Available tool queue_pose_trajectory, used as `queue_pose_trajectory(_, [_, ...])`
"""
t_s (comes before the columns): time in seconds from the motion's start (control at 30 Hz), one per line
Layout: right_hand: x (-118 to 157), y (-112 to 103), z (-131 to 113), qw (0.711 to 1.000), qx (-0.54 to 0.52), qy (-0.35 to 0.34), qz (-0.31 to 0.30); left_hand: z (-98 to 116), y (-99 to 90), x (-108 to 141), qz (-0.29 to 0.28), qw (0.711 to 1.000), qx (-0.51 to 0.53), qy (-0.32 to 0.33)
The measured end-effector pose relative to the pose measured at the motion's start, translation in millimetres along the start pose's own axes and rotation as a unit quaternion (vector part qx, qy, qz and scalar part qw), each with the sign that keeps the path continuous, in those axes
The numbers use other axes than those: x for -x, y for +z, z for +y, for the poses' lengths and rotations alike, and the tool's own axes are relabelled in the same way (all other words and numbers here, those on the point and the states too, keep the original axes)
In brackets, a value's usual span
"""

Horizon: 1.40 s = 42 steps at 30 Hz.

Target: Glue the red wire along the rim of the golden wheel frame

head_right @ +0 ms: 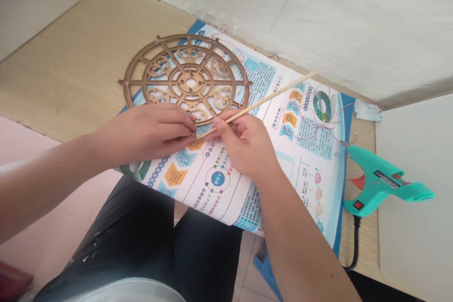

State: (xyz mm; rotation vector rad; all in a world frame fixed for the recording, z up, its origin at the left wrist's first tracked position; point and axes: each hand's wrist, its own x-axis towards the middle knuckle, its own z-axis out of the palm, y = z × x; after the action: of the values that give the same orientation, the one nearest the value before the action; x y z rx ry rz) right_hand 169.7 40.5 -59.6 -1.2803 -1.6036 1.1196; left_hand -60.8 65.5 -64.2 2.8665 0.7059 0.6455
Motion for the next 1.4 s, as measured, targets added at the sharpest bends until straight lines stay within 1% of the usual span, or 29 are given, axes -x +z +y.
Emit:
queue_pose_trajectory(0.17, [2.6, -1.7, 2.7, 0.998, 0.017, -0.053, -0.032, 0.9, 0.6, -0.8, 0.017, 1.000, 0.014, -0.016])
queue_pose_trajectory(0.27, [4.5, -2.0, 3.8, 0.997, 0.014, -0.074, -0.036, 0.7, 0.2, -0.6, 0.015, 0.999, 0.025, -0.030])
queue_pose_trajectory(0.33, [5.3, -2.2, 3.4, 0.994, 0.033, -0.095, -0.035, 0.4, -0.2, -0.2, 0.014, 0.999, 0.028, -0.032])
queue_pose_trajectory(0.4, [5.5, -2.6, 1.7, 0.988, 0.072, -0.134, -0.033, -0.1, -0.7, 0.5, 0.014, 0.999, 0.030, -0.033])
queue_pose_trajectory(0.5, [5.2, -3.4, -1.7, 0.969, 0.130, -0.204, -0.041, -1.2, -1.4, 1.3, 0.011, 0.999, 0.033, -0.030])
queue_pose_trajectory(0.57, [5.2, -3.8, -3.3, 0.961, 0.150, -0.225, -0.053, -2.0, -1.5, 1.7, 0.008, 0.999, 0.041, -0.024])
queue_pose_trajectory(0.87, [4.5, -3.9, 1.3, 0.962, 0.140, -0.230, -0.052, -4.1, -2.3, 3.4, 0.008, 0.996, 0.080, -0.029])
queue_pose_trajectory(1.03, [5.4, -3.8, 1.6, 0.966, 0.133, -0.218, -0.041, -3.4, -1.3, 1.9, 0.008, 0.993, 0.099, -0.058])
queue_pose_trajectory(1.13, [5.4, -3.9, 0.8, 0.968, 0.136, -0.208, -0.037, -1.9, -0.5, 0.2, 0.007, 0.994, 0.086, -0.070])
queue_pose_trajectory(1.3, [5.3, -5.8, -0.6, 0.973, 0.131, -0.188, -0.033, -1.1, -1.0, -0.7, 0.007, 0.997, 0.071, -0.041])
queue_pose_trajectory(1.4, [6.3, -7.4, -1.8, 0.976, 0.128, -0.175, -0.013, -2.5, -1.7, -0.5, -0.003, 0.997, 0.076, -0.028])
